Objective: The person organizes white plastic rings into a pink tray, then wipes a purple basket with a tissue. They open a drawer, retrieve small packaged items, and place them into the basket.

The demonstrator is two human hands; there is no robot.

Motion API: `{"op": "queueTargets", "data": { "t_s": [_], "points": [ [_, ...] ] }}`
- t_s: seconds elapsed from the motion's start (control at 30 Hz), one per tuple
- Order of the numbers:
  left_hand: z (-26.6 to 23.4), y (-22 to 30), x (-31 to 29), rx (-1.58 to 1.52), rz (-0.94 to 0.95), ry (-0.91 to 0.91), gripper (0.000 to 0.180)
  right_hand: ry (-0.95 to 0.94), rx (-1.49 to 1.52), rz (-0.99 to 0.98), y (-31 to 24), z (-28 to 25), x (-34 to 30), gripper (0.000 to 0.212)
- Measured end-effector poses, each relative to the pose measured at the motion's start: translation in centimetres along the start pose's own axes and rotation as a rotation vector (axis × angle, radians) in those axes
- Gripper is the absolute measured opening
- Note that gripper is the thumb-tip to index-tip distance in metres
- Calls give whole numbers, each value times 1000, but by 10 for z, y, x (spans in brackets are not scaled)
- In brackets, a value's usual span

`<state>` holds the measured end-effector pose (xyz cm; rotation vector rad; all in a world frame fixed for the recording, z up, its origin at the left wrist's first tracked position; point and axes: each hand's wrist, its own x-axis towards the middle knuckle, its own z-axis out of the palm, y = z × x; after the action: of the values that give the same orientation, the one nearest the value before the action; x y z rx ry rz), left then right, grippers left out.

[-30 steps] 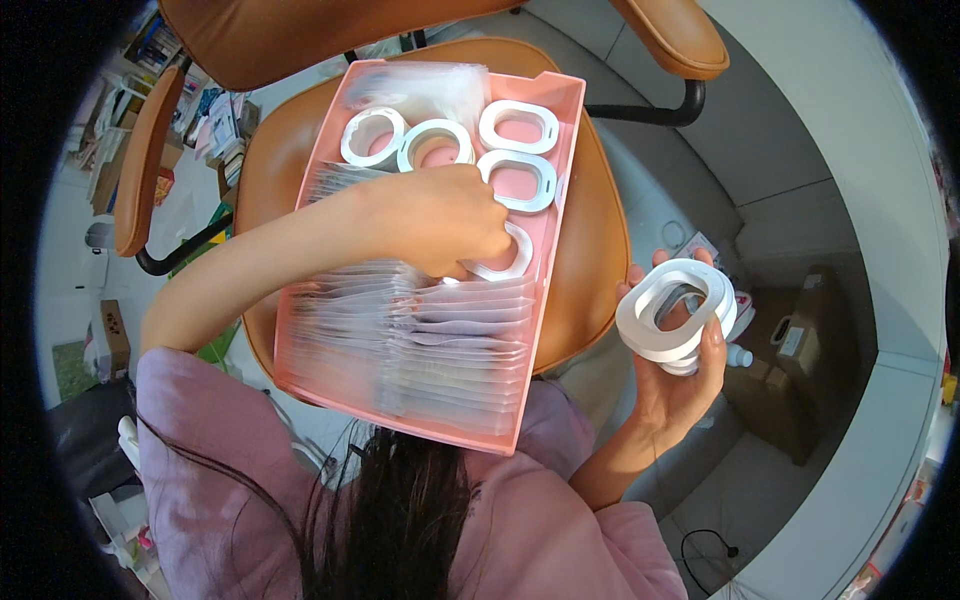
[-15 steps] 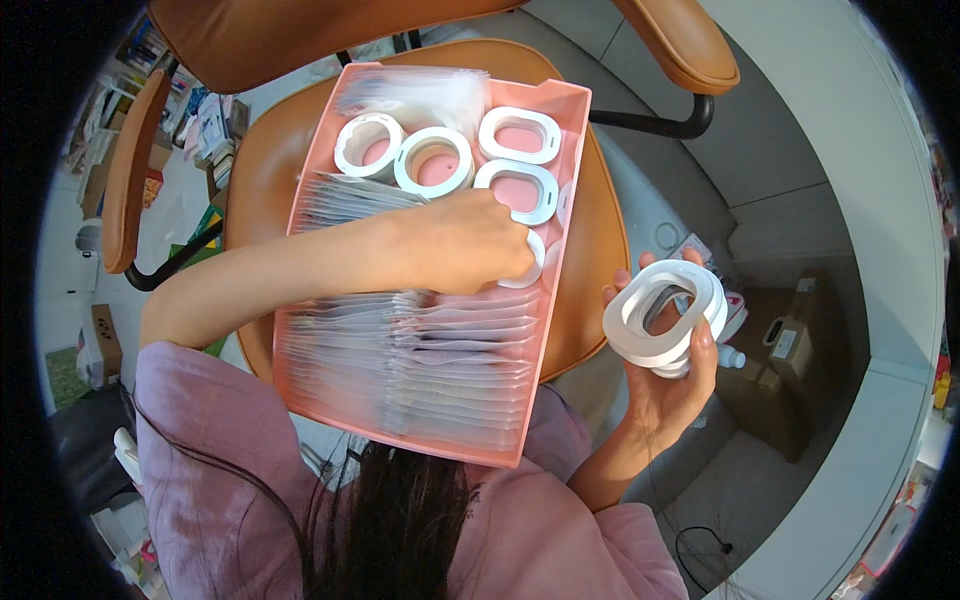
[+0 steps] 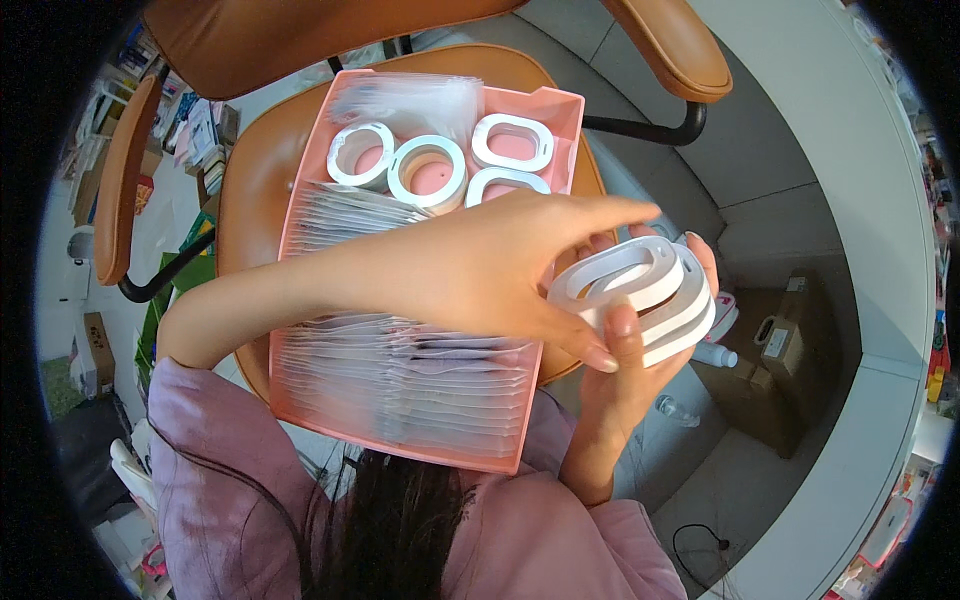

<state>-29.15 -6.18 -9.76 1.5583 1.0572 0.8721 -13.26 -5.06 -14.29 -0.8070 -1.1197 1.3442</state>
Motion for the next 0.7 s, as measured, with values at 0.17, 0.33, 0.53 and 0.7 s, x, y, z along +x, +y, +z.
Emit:
{"op": "queueTargets", "data": {
  "t_s": [0.17, 0.33, 0.53, 0.7],
  "points": [
    [-11, 6, -5, -207, -279, -125, 78, -118, 28, -28, 2, -3, 2, 86],
    [-19, -3, -6, -329, -396, -198, 77, -59, 25, -29, 4, 0, 3, 83],
    [-36, -10, -17, -189, -541, -132, 79, -2, 42, -71, 4, 2, 5, 82],
    [-54, -6, -34, 618, -326, 20, 62, 169, 71, -84, 0, -19, 19, 80]
  ]
}}
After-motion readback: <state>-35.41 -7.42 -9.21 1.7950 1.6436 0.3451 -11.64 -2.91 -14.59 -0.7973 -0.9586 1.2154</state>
